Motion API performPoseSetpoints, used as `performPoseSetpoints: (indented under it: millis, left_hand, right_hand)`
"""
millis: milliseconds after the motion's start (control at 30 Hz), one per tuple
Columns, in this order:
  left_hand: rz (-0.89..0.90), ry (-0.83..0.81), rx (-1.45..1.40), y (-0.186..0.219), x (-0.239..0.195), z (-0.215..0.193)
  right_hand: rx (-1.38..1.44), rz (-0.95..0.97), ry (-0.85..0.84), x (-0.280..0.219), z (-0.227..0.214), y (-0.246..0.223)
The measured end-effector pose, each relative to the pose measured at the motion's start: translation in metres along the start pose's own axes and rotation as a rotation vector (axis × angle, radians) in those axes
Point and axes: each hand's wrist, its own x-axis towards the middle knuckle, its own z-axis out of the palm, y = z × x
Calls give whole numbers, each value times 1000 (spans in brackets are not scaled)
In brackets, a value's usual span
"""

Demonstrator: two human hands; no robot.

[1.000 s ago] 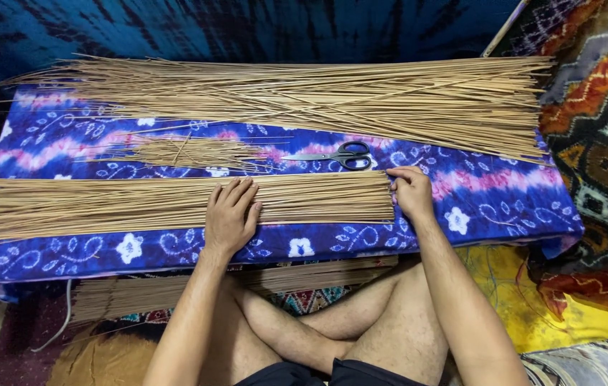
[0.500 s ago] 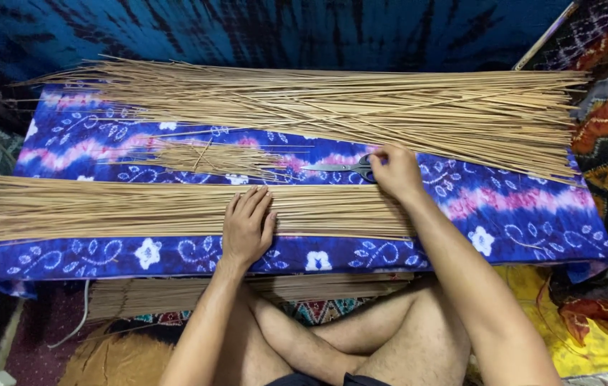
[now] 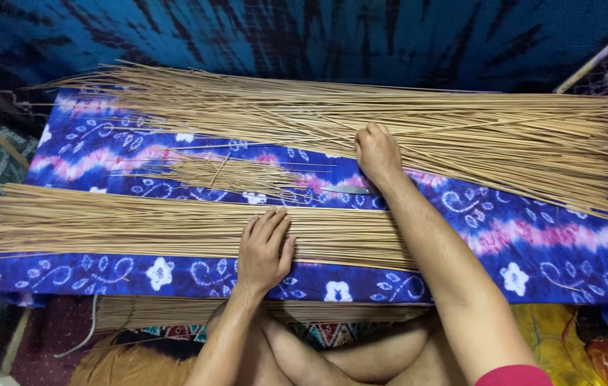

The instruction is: The person sits cross-legged at a low table and repeatedly picks up long bamboo sticks, aligns them with a stack, and cuts them to length using scissors. The cut pieces are placed back into the stack, and the process continues throughout the clip.

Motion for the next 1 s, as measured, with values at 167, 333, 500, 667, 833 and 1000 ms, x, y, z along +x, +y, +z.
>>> performPoseSetpoints:
  millis: [167,333,500,667,833,1000]
  left_hand:
    - [-3,0,-17,-1,0,1]
    - [9,1,-18,-1,0,2]
    - [37,48,6,-1,-2,4]
    - [80,87,23,-1,-2,3]
    - [134,139,34,1,-2,3]
    - [213,252,-8,34,15,0]
  right_hand:
    - [-80,-11,7,-4,-2,11]
    - [-179,13,-5,-30,-37,23]
    - [-109,22,-112,-83,-94,18]
    - [81,140,-171,-145,-120,20]
    - [77,172,-193,-177,-175,-31]
    - [189,118,-225,-191,-198,-59]
